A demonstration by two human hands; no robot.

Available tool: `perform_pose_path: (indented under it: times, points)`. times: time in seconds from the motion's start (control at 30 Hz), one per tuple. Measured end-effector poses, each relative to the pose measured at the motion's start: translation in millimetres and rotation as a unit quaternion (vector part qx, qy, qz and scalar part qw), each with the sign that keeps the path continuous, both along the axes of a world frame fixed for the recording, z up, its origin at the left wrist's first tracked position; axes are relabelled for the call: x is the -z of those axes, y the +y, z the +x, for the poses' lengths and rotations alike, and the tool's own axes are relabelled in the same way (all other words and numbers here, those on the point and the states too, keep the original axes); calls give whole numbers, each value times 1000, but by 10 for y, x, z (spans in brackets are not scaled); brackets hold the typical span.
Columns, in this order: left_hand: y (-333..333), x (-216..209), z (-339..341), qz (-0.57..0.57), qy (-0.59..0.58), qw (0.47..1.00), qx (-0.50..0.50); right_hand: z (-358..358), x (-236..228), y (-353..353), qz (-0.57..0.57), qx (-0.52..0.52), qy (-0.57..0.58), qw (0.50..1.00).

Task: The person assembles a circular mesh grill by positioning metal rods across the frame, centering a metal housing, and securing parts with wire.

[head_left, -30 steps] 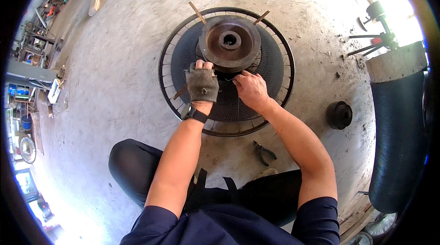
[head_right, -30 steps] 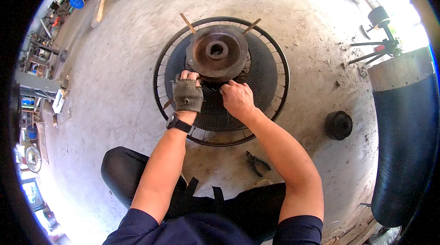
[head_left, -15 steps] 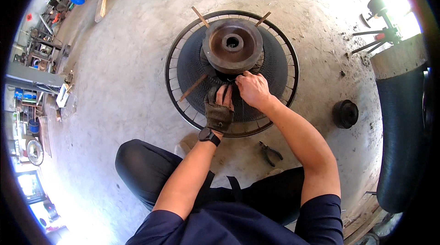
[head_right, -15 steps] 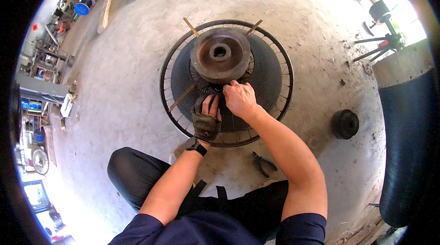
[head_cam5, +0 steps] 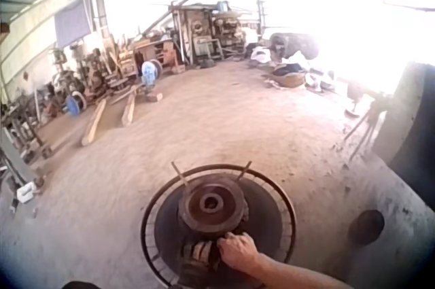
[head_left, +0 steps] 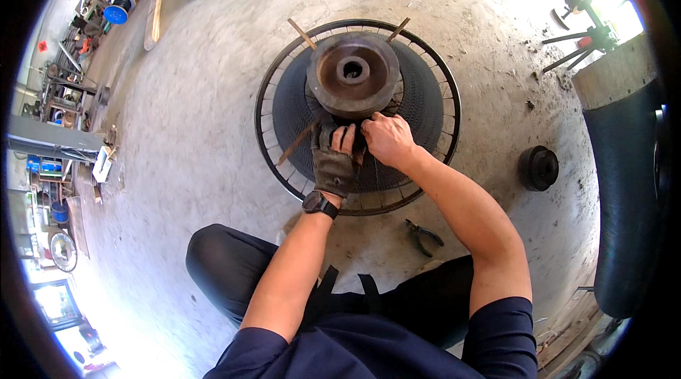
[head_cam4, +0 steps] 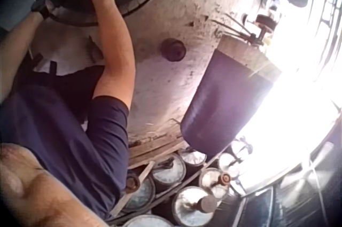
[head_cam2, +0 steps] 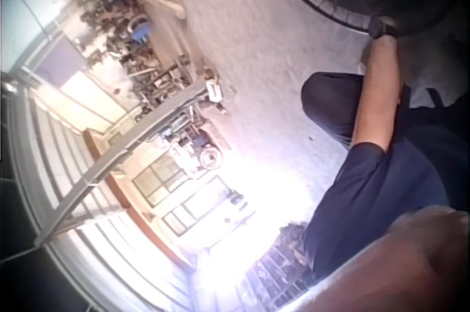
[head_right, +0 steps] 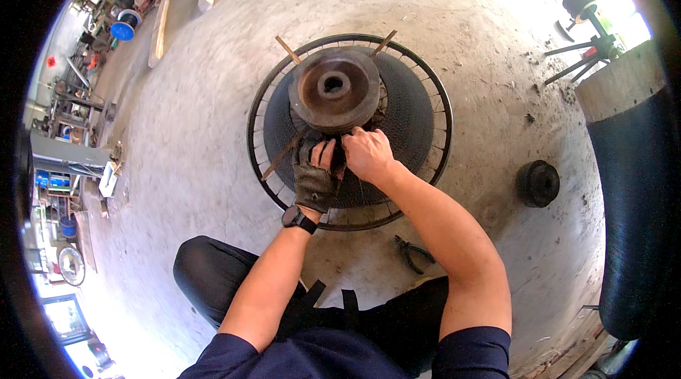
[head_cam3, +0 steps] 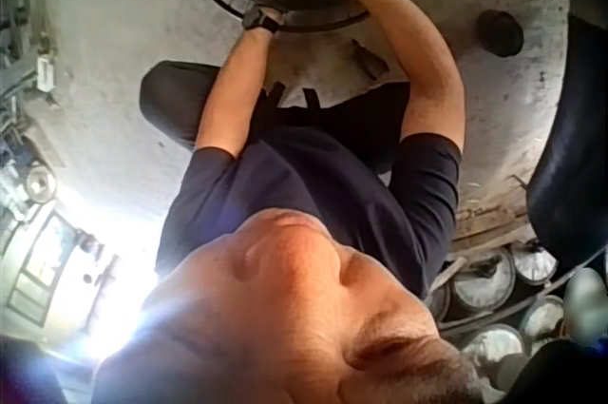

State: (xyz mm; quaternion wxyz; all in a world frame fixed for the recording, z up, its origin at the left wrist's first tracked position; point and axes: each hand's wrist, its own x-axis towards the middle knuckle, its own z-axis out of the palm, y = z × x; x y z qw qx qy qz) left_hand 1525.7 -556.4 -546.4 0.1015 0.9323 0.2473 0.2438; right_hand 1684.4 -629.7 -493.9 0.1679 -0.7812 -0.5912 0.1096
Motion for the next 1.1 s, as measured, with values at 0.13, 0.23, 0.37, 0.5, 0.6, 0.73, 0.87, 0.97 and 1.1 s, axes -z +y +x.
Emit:
perform_pose_path:
  times: [0.13, 0.23, 0.37, 0.5, 0.6, 0.73, 0.87, 0.97, 1.1]
  points:
    - [-57, -91, 38, 27, 19, 999, -6, 20, 50, -1, 4, 3, -2, 1000]
    - [-32, -119, 52, 14, 28, 999, -14, 14, 50, 2, 4, 3, 1, 1000]
    - [6, -139, 71, -11, 34, 999, -33, 18, 4, -24, 4, -1, 3, 1000]
    - [30, -115, 80, -26, 62, 997, -44, 26, 0, -110, 46, -16, 7, 999]
    - [13, -163, 104, -20, 98, 993, -58, 37, -74, -254, 79, -48, -11, 996]
    - [62, -229, 154, 12, 145, 987, -62, 10, -206, -488, 125, -95, -35, 987]
    - [60, -342, 218, -3, 184, 980, -81, -62, -318, -852, 139, -148, -1, 979]
    - [100, -384, 260, -24, 216, 973, -79, -101, -405, -1116, 132, -164, 17, 977]
    - [101, -374, 264, -16, 228, 970, -88, -67, -410, -1243, 122, -134, 47, 982]
